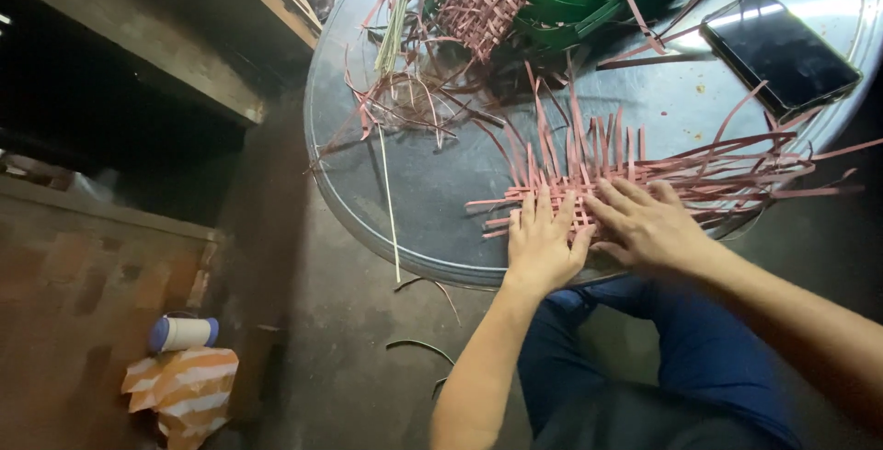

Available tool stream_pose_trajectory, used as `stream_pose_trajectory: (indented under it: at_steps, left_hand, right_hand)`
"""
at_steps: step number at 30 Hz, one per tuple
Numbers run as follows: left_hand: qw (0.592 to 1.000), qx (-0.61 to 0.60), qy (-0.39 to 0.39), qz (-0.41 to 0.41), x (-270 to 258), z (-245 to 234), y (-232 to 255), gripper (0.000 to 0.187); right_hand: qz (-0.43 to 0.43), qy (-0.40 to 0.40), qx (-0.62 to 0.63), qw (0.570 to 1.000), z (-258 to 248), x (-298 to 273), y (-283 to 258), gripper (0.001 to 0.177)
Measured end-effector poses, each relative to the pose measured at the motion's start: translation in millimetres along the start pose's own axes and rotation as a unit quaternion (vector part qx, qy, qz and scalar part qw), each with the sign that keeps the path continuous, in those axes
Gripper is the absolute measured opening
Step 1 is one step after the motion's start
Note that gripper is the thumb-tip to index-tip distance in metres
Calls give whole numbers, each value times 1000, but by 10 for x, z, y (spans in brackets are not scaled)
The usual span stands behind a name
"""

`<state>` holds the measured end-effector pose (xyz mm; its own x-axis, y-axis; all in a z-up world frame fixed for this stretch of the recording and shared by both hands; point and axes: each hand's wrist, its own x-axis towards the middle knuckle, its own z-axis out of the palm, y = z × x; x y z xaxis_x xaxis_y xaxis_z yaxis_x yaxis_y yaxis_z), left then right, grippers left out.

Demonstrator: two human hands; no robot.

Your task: Weaving a basket base by interlacing pink and green plastic strips on a round metal table.

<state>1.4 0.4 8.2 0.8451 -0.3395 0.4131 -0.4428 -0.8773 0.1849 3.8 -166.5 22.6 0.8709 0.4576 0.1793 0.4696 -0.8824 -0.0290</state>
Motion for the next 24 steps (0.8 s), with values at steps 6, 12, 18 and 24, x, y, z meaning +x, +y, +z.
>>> stream_pose_trajectory:
  at_steps: [6, 12, 18, 24]
  left_hand:
    - [978, -49, -192, -69, 125, -364, 88, 58]
    - [998, -12, -44, -36, -8, -75, 35, 56]
    - [996, -39, -58, -48, -30, -95, 41, 60]
    - [999, -15, -22, -25, -41, 10, -13, 57]
  right_hand:
    - [-27, 135, 139, 981, -347, 96, 258, 85]
    - [-37, -31, 117, 992, -327, 465, 190, 60]
    - [48, -185, 25, 981, -266, 843, 249, 99]
    - [79, -242, 13, 967, -309, 863, 266, 104]
